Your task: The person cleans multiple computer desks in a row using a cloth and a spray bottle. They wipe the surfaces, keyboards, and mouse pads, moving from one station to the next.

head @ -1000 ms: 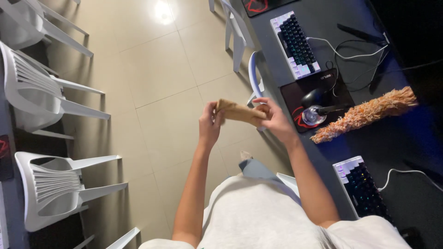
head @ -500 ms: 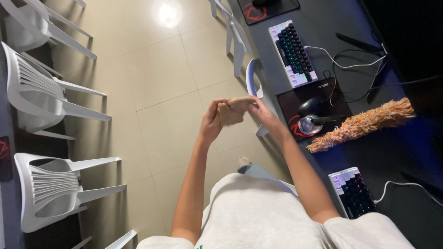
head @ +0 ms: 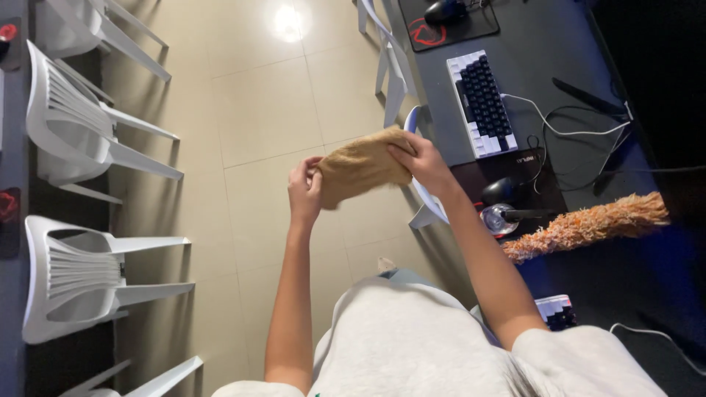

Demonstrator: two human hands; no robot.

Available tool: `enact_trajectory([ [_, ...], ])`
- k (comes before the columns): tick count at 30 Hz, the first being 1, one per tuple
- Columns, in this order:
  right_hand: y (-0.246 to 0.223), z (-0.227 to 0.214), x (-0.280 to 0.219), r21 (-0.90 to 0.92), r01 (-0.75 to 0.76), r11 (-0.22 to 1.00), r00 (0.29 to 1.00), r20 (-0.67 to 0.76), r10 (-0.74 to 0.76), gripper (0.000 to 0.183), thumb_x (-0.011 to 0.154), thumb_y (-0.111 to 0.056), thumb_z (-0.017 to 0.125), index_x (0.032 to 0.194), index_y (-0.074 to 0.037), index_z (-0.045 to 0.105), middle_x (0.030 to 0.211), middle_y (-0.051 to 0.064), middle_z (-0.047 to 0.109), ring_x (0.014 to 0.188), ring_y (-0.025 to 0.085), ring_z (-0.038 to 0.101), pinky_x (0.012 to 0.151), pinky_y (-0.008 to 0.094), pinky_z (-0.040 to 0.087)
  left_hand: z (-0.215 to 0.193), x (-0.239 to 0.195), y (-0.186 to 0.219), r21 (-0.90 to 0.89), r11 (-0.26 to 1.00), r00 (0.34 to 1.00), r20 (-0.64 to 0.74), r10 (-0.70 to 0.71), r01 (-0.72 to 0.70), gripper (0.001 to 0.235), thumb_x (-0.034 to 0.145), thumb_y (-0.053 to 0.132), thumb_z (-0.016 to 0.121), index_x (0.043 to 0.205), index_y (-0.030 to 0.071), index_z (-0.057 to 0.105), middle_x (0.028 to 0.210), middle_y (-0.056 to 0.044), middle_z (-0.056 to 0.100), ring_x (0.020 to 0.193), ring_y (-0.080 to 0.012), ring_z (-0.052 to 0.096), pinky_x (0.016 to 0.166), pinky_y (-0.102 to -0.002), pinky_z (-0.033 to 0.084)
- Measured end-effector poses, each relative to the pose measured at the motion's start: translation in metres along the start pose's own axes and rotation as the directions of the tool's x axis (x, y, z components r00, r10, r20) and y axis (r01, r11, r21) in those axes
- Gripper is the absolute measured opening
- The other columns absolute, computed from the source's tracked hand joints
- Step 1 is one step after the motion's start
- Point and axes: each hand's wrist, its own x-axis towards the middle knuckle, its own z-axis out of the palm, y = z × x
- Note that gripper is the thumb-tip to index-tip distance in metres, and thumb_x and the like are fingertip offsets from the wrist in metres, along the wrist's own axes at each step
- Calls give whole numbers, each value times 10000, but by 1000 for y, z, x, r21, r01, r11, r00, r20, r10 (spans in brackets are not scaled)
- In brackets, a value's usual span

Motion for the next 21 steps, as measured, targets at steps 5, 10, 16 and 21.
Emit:
enact_trajectory([
  [5,18,10,35,35,-141,989,970,203,131,349,978,-196,678,1269,-3,662,1095,32,715,1008,92,649,870,253,532,23,-4,24,-197,952,969,37,244,-232,347,929,138,749,1234,31,624,1129,-103,683,984,-186,639,827,-309,548],
  [10,12,14,46,38,-202,979,936,301,181,363,988,-257,673,1238,4,643,1093,31,705,994,77,656,851,256,548,36,-4,57,-343,884,925,96,368,-317,582,810,60,835,1307,8,536,1193,-143,586,976,-196,657,804,-307,620],
  [16,16,1,52,98,-123,988,934,348,82,394,1023,-294,685,1254,22,641,1126,18,680,1048,61,611,899,243,511,44,9,50,-328,903,952,33,305,-277,371,869,21,779,1217,28,650,1168,-105,693,1009,-207,756,834,-314,657],
  [21,10,10,53,236,-258,937,934,311,178,398,1029,-275,608,1313,4,615,1200,35,666,1104,86,641,935,268,537,47,20,42,-404,904,988,4,154,-139,106,982,105,690,1059,32,697,1154,-50,729,964,-172,761,788,-297,646],
])
